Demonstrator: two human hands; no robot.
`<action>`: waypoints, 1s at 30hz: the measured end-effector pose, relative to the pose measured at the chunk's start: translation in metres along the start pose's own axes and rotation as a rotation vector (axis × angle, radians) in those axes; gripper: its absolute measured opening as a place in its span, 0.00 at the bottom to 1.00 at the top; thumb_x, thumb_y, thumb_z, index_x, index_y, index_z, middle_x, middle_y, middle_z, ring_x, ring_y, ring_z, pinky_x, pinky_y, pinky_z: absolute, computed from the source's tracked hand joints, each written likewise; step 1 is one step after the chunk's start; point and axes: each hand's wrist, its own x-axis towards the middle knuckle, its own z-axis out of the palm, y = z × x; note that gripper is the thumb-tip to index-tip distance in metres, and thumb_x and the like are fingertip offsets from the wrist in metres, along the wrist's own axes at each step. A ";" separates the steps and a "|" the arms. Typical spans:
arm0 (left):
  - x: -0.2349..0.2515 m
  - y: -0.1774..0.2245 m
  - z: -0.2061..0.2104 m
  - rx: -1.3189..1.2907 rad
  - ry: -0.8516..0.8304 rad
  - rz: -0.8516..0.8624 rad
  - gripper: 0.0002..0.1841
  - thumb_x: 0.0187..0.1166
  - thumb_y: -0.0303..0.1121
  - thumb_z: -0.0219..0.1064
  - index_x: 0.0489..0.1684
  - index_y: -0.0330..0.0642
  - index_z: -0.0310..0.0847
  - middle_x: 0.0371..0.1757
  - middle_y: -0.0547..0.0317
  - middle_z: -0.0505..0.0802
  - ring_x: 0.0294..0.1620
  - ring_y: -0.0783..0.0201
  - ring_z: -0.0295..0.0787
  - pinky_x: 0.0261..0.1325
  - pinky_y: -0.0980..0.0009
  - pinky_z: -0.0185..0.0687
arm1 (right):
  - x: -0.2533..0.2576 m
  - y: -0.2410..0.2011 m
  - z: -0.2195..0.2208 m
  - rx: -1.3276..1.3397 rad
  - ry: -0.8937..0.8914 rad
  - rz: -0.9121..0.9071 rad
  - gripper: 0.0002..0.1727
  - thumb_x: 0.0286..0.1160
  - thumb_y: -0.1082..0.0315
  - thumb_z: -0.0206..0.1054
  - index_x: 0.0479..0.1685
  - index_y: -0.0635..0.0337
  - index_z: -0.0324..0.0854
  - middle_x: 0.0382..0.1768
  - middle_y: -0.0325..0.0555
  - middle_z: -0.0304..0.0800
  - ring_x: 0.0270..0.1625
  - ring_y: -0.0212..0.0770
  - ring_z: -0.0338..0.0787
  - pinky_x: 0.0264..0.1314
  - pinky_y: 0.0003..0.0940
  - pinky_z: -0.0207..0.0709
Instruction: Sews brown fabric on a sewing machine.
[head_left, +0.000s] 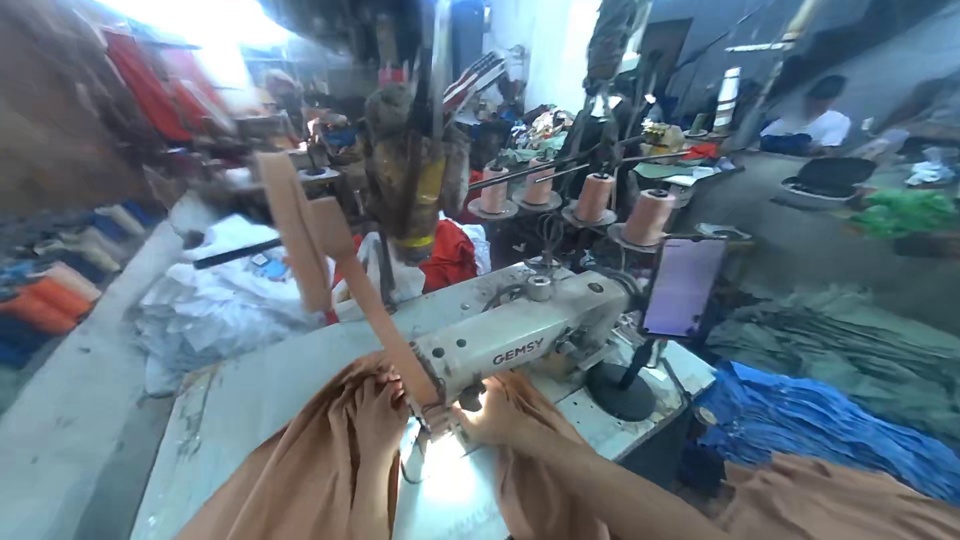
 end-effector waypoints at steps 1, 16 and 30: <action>0.008 0.007 -0.022 -0.094 -0.218 -0.095 0.19 0.90 0.43 0.56 0.70 0.52 0.87 0.81 0.40 0.79 0.86 0.43 0.66 0.88 0.50 0.51 | 0.000 0.001 0.004 0.070 0.027 0.007 0.32 0.68 0.42 0.72 0.52 0.66 0.86 0.48 0.56 0.92 0.56 0.48 0.92 0.65 0.47 0.83; -0.041 -0.024 0.018 -0.619 0.004 -0.284 0.17 0.86 0.44 0.65 0.55 0.38 0.89 0.48 0.49 0.94 0.51 0.58 0.91 0.62 0.56 0.85 | -0.043 0.004 0.014 -0.166 -0.019 -0.097 0.28 0.80 0.41 0.63 0.60 0.55 0.89 0.47 0.52 0.94 0.53 0.53 0.94 0.60 0.58 0.85; -0.279 -0.010 -0.162 -1.114 -0.150 -0.160 0.15 0.86 0.43 0.63 0.38 0.44 0.92 0.30 0.71 0.91 0.30 0.80 0.85 0.37 0.80 0.84 | -0.129 -0.170 0.024 -0.031 -1.058 -0.825 0.13 0.75 0.67 0.70 0.52 0.66 0.89 0.47 0.62 0.92 0.51 0.60 0.91 0.55 0.67 0.80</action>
